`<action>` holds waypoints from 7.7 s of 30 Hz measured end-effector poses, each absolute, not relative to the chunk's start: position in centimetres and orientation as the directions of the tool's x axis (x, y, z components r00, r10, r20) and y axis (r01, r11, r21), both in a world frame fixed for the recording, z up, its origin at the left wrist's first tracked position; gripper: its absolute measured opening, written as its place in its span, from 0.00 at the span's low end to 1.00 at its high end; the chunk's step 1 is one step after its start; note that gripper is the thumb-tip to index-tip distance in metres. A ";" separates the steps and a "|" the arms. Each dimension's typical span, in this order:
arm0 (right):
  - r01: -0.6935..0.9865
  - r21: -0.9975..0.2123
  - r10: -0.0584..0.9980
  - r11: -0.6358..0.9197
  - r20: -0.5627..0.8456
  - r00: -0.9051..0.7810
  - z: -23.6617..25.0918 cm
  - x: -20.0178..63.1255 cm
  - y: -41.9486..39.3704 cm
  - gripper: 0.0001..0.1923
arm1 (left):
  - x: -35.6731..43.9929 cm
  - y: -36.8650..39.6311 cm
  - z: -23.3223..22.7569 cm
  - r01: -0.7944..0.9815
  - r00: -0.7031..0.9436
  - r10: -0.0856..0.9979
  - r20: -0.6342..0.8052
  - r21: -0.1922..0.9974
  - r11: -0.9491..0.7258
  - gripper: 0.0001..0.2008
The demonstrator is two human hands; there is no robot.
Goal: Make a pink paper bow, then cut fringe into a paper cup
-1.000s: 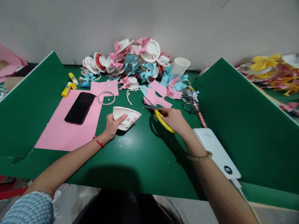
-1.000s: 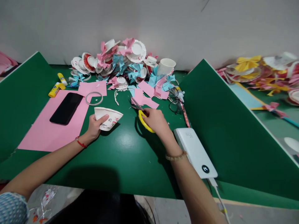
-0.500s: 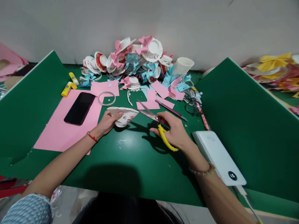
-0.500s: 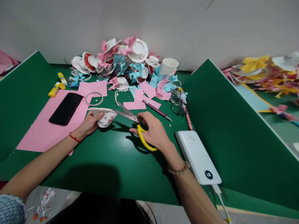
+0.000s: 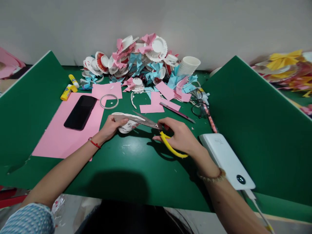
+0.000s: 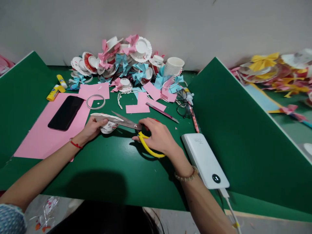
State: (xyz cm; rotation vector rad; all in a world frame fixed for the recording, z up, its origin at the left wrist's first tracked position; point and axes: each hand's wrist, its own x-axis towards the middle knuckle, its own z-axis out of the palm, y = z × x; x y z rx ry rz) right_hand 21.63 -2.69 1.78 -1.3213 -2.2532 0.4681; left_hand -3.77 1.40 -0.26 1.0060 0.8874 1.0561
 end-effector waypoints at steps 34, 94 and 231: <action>0.718 -0.534 0.894 0.447 0.250 -0.372 2.2 21.6 -2.6 0.30 | -5.1 2.3 -0.5 -0.146 0.221 0.971 0.096 0.987 -0.065 0.20; 0.691 -0.583 0.893 0.429 0.159 -0.420 1.5 21.1 -2.7 0.26 | -3.2 1.2 0.1 -0.232 0.161 0.979 -0.122 0.960 0.158 0.15; 0.685 -0.506 0.829 0.524 0.119 -0.546 1.7 20.6 -3.3 0.25 | -2.8 0.0 0.6 -0.062 0.267 0.950 -0.161 0.981 0.184 0.10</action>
